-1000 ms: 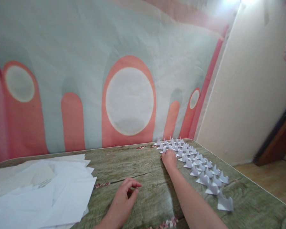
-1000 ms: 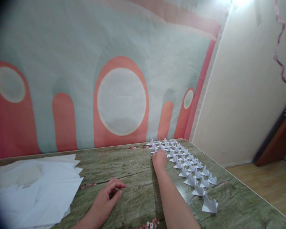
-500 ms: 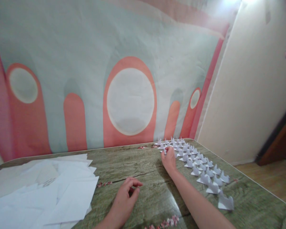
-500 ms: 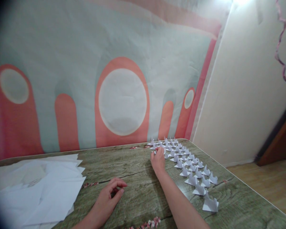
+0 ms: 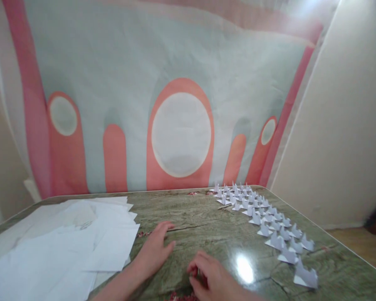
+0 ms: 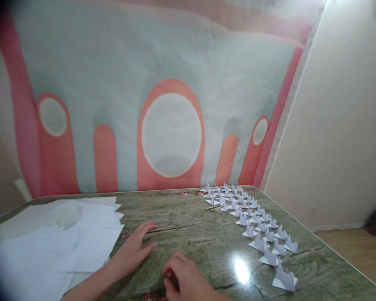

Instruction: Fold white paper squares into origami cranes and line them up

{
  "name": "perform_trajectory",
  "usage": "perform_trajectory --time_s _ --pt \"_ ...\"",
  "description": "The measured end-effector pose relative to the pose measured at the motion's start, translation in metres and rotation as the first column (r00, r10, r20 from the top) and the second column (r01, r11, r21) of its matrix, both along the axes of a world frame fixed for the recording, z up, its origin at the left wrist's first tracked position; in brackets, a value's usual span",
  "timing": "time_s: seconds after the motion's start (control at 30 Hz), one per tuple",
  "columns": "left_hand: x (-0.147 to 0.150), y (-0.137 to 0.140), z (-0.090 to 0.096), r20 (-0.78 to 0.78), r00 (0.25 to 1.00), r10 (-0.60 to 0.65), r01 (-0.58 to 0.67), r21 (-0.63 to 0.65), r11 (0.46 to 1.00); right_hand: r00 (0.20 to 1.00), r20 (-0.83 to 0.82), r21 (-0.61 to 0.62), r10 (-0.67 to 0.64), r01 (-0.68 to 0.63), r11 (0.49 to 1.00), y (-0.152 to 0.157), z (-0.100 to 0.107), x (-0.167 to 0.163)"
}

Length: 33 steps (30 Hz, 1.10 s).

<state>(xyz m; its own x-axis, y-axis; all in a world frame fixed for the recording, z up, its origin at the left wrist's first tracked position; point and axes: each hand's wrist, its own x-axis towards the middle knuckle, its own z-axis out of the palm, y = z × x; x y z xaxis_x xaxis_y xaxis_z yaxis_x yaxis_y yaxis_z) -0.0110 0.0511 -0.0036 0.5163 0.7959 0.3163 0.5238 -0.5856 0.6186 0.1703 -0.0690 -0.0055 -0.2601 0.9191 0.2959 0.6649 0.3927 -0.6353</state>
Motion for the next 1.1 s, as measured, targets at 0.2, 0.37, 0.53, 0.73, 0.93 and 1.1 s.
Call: perform_trajectory --time_s 0.2,0.37,0.53,0.73,0.93,1.1 --pt "-0.060 -0.005 0.001 -0.336 0.899 0.280 -0.208 0.234 0.950 0.998 0.012 -0.027 0.061 -0.061 0.998 -0.012 -0.025 -0.001" --pt "-0.099 -0.013 -0.006 -0.493 0.731 0.472 -0.376 0.287 0.881 0.992 -0.016 -0.083 0.124 -0.125 0.989 -0.019 -0.022 0.001" --pt "-0.114 -0.014 -0.014 -0.512 0.703 0.493 -0.404 0.283 0.870 0.988 0.002 -0.082 0.156 -0.156 0.984 -0.019 -0.025 0.003" --pt "-0.107 -0.023 -0.004 -0.546 0.723 0.423 -0.347 0.243 0.906 0.987 -0.006 -0.079 0.160 -0.160 0.984 -0.019 -0.026 0.004" --pt "-0.113 -0.024 0.013 -0.584 0.762 0.280 -0.253 0.130 0.959 0.985 0.038 -0.093 0.171 -0.167 0.982 -0.020 -0.021 0.003" --pt "-0.126 -0.020 0.032 -0.603 0.785 0.144 -0.139 0.055 0.989 0.979 0.076 -0.113 0.192 -0.183 0.977 -0.020 -0.018 0.003"
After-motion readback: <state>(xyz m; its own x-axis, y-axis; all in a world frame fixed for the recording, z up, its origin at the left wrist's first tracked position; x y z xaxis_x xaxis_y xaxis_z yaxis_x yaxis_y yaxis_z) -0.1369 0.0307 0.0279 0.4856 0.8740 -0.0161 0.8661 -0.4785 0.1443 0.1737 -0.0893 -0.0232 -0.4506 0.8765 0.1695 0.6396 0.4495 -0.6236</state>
